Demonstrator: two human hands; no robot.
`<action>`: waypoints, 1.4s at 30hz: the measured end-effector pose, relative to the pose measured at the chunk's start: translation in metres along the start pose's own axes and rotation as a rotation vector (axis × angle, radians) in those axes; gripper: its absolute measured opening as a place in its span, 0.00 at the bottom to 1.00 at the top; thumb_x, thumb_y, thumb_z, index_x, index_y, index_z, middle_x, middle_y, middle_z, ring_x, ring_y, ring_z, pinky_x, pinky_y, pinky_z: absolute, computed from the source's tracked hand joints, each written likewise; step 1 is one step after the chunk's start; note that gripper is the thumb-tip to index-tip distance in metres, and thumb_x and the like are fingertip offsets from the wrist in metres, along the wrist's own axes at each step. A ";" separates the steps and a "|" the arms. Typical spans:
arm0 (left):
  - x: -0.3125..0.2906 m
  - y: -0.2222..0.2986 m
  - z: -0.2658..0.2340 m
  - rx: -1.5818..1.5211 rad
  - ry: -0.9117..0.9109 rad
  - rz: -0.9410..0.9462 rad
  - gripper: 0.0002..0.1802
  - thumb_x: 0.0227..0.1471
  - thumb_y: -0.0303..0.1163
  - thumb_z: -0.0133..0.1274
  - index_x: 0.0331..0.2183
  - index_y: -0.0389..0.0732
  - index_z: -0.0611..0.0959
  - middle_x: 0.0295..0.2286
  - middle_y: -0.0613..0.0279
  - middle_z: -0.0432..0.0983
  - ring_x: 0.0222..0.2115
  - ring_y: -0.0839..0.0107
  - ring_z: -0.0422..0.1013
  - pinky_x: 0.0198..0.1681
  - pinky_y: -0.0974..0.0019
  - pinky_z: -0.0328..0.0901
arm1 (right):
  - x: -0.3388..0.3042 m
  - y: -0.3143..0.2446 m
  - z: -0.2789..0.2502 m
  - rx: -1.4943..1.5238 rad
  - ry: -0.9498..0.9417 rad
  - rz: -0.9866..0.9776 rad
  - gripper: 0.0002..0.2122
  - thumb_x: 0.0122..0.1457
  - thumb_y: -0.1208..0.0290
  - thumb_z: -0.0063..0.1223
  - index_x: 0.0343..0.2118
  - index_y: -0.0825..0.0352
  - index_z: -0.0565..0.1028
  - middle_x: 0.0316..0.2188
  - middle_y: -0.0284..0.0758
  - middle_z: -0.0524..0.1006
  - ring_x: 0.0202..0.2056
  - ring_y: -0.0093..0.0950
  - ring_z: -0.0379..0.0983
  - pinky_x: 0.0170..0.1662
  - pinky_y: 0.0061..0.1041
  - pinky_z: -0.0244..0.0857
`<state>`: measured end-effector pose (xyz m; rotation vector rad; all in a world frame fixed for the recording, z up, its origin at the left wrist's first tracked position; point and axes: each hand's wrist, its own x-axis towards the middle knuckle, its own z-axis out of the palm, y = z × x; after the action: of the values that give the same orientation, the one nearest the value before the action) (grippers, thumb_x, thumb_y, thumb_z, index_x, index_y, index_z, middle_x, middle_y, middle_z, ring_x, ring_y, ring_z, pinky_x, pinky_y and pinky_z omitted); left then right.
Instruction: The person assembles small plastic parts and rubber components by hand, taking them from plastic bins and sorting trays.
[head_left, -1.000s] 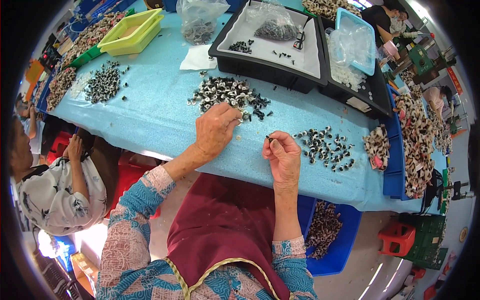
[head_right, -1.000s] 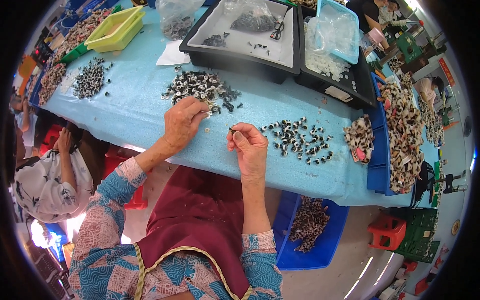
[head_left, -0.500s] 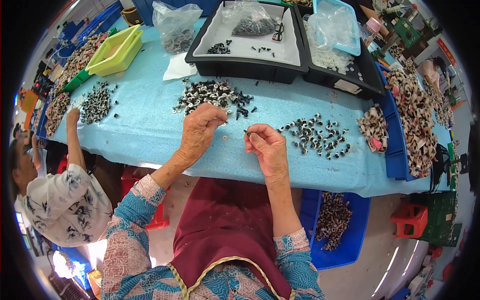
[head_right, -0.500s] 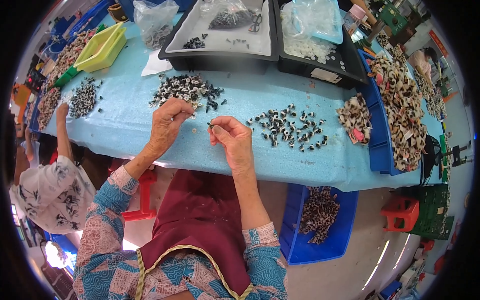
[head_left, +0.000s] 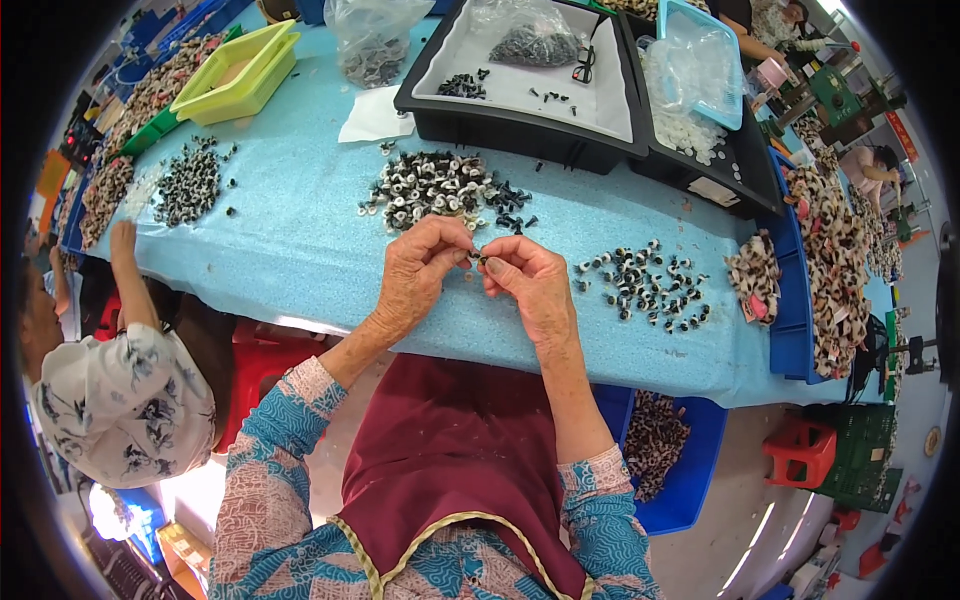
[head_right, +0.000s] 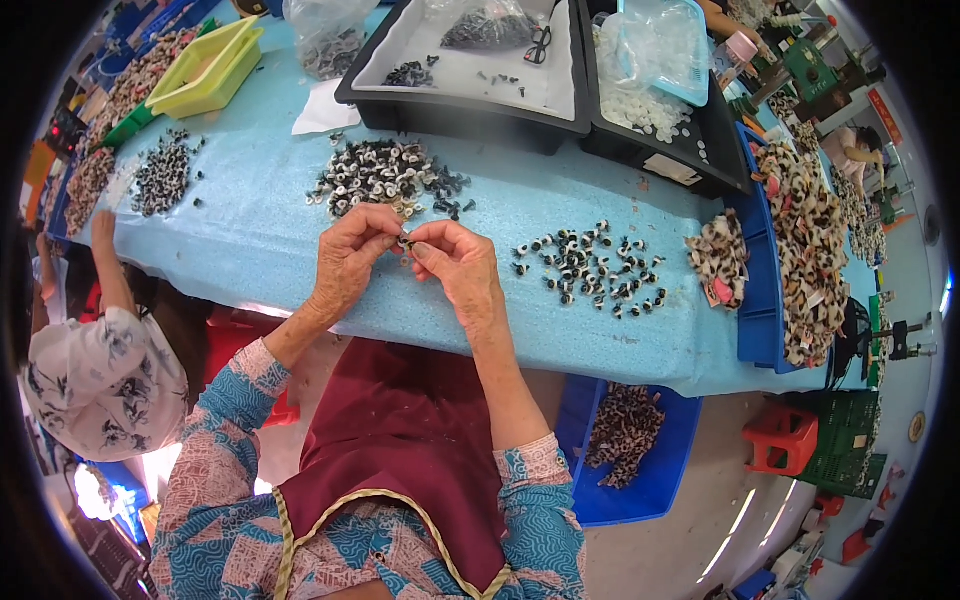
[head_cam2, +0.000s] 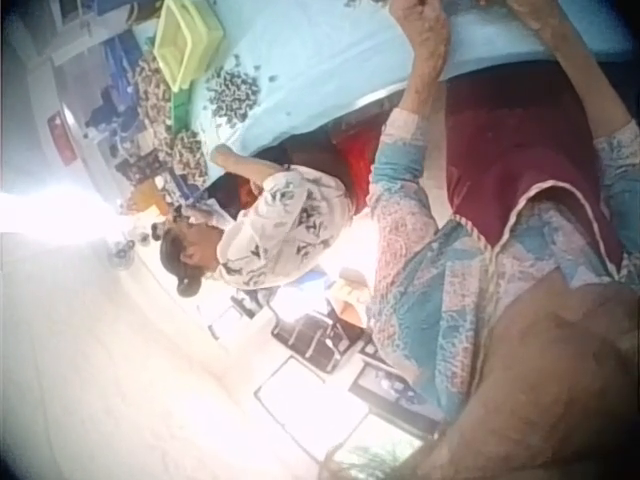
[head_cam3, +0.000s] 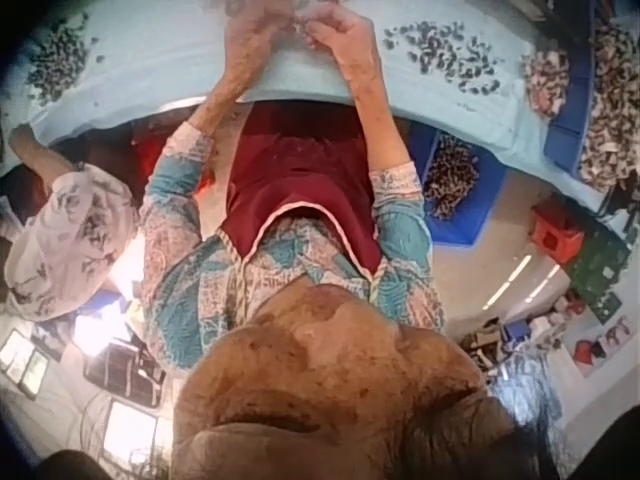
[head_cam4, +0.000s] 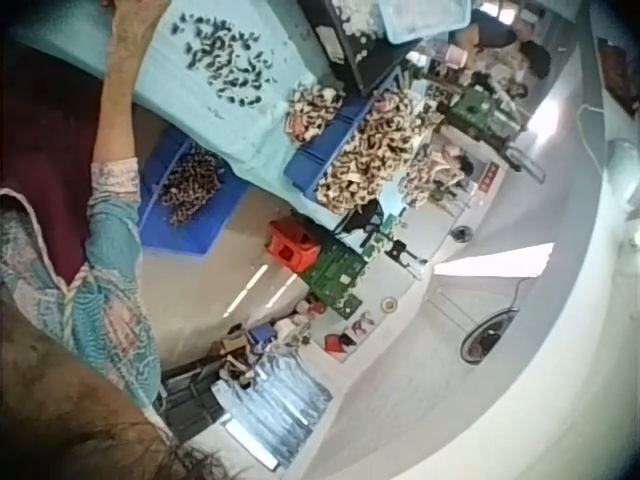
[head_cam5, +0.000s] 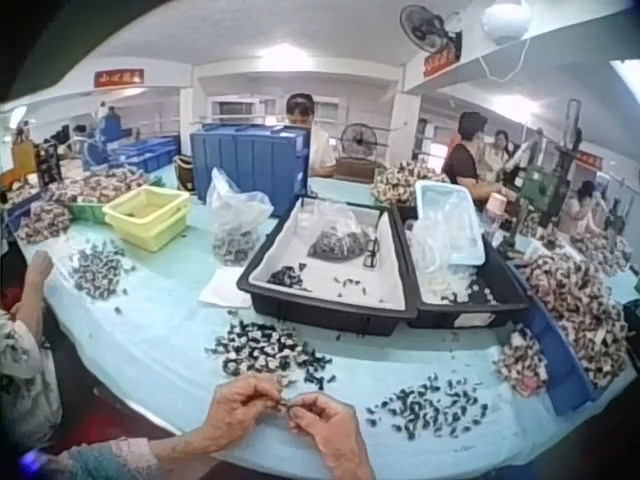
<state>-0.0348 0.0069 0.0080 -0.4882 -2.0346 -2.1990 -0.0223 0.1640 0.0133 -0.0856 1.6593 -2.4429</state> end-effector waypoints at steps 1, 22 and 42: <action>-0.001 -0.001 0.000 -0.032 0.008 -0.020 0.07 0.44 0.12 0.46 0.27 0.33 0.74 0.31 0.61 0.68 0.30 0.76 0.69 0.31 0.75 0.68 | 0.000 0.000 0.000 -0.040 -0.013 0.010 0.05 0.51 0.79 0.51 0.32 0.71 0.73 0.24 0.33 0.74 0.23 0.17 0.68 0.27 0.15 0.64; 0.003 -0.004 -0.004 -0.289 0.197 -0.186 0.14 0.44 0.14 0.48 0.37 0.33 0.68 0.32 0.59 0.69 0.31 0.71 0.73 0.30 0.73 0.70 | -0.003 0.012 0.015 -0.541 0.094 -0.301 0.09 0.52 0.83 0.47 0.36 0.68 0.74 0.24 0.29 0.72 0.23 0.16 0.66 0.28 0.15 0.62; -0.001 -0.006 0.000 -0.182 0.208 -0.077 0.13 0.44 0.13 0.47 0.35 0.34 0.69 0.29 0.58 0.71 0.29 0.73 0.73 0.28 0.74 0.69 | -0.025 -0.008 -0.010 0.212 0.086 -0.181 0.05 0.55 0.77 0.44 0.34 0.71 0.69 0.20 0.35 0.72 0.19 0.20 0.66 0.22 0.17 0.61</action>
<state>-0.0353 0.0078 0.0020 -0.1885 -1.7876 -2.3794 0.0001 0.1806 0.0189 -0.1058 1.4712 -2.7797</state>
